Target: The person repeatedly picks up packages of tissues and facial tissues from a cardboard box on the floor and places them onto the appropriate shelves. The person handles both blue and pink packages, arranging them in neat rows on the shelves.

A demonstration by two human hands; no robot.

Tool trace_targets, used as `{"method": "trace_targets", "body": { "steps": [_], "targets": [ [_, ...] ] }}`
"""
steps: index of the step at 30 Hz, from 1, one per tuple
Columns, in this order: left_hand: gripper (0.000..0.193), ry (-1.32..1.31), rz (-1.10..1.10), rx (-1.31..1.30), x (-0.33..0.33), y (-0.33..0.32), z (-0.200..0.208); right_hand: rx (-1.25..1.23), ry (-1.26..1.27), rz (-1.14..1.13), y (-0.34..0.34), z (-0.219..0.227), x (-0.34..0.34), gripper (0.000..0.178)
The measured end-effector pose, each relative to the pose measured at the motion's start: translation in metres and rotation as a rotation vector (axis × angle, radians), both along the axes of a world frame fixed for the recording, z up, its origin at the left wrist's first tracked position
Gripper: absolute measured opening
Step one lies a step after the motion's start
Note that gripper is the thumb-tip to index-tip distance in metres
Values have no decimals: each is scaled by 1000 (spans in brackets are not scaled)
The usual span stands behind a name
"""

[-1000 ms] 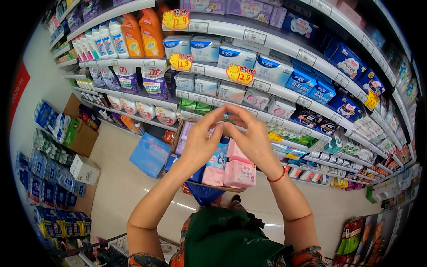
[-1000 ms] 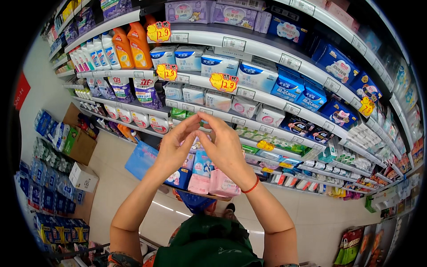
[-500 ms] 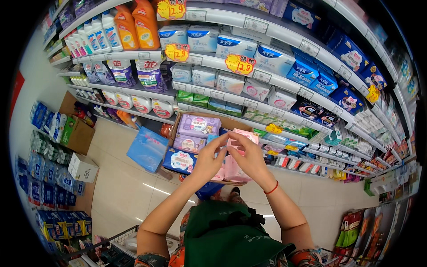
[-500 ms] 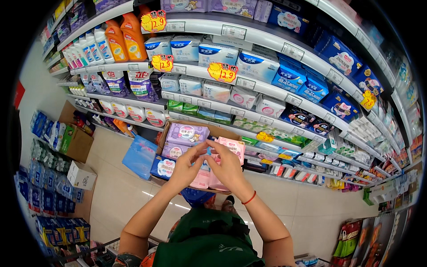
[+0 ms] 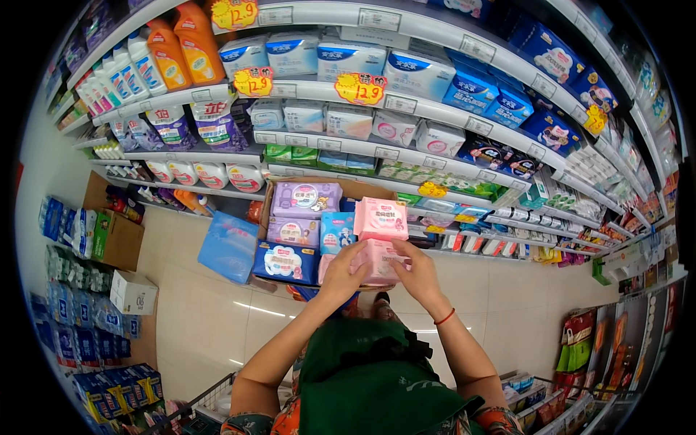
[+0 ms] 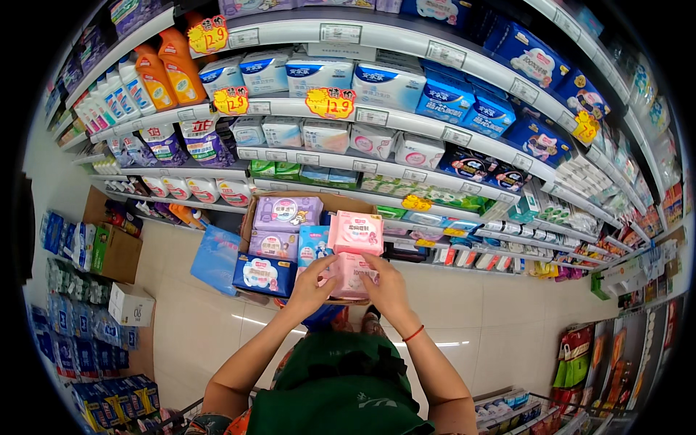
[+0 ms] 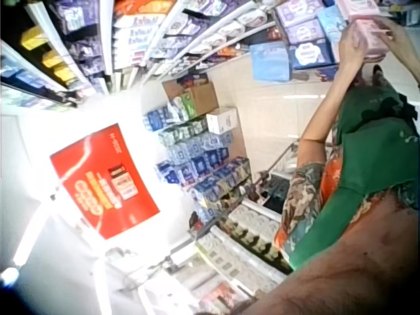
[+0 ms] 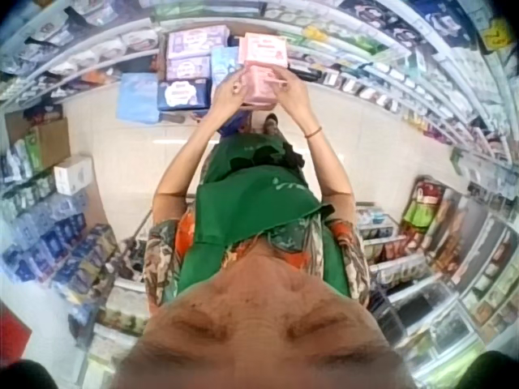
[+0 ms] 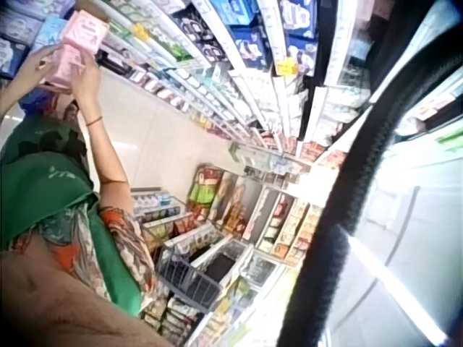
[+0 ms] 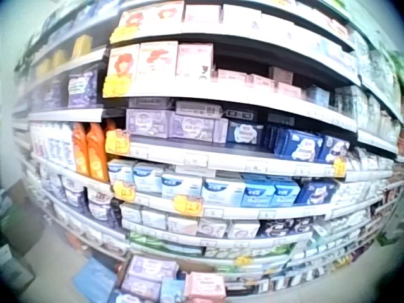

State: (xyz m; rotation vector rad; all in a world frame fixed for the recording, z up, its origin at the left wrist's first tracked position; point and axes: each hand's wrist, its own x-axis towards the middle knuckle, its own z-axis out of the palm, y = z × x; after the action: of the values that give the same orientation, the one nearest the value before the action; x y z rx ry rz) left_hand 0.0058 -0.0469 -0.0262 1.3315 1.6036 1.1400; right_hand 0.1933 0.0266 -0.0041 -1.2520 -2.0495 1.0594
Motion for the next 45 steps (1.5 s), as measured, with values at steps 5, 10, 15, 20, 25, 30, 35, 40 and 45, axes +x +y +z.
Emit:
{"method": "trace_targets", "body": {
  "steps": [5, 10, 15, 20, 25, 30, 35, 40, 45],
  "targets": [
    [51, -4, -28, -38, 4, 0, -9, -14, -66, -95, -4, -17, 20, 43],
    [54, 10, -21, -27, 4, 0, -21, -123, 15, -192, -8, -26, 24, 41],
    [56, 74, -28, -17, 2, 2, -34, -325, 101, -179, -4, -55, 34, 39],
    [58, -70, 31, -81, 6, -1, -37, -437, 179, -167, -8, -44, 29, 39],
    [60, -186, 70, -120, 8, -9, -34, -357, 153, -177, -11, -37, 28, 39],
    [59, -185, 83, -66, 8, -16, -2, -232, 131, -169, -18, 2, 23, 38],
    [59, -300, 114, -52, 12, -15, 23, -152, 195, -174, -19, 37, 23, 39],
    [60, -335, 87, 21, 14, -4, 55, -176, 236, -203, -15, 70, 22, 40],
    [58, -310, 84, 135, 18, 11, 84, -77, 286, -200, -6, 92, 25, 44]
  ]
}}
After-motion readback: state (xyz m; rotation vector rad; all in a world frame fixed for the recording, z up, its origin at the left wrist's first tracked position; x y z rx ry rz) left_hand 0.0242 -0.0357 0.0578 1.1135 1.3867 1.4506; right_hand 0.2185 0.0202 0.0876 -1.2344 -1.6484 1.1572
